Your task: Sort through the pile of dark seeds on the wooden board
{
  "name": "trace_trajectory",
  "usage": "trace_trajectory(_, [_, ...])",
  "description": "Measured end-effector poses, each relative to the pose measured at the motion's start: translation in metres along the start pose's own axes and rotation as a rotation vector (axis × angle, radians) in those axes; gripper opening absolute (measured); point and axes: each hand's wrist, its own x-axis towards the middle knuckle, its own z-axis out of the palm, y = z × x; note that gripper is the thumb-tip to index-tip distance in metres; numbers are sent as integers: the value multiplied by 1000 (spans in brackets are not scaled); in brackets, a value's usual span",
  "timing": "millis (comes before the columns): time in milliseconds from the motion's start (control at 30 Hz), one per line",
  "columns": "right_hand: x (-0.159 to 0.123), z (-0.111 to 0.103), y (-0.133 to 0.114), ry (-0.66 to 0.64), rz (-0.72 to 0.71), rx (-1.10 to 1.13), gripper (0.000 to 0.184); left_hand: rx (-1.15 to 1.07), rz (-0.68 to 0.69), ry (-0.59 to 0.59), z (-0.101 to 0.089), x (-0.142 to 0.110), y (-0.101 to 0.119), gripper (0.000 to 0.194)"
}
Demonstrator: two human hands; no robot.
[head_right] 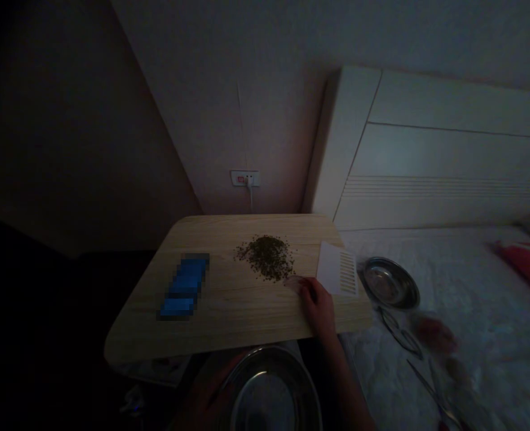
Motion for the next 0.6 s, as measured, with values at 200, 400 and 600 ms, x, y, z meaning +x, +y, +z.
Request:
trace_trajectory(200, [0, -1, -3, -35, -33, -14, 24, 33, -37, 34, -3, 0, -3, 40])
trace_trajectory(400, [-6, -2, -1, -77, -75, -35, 24, 41, 0, 51, -6, 0, -3, 40])
trace_trajectory(600, [-13, -2, 0, -103, -84, -41, 24, 45, -22, 54, -8, 0, 2, 39])
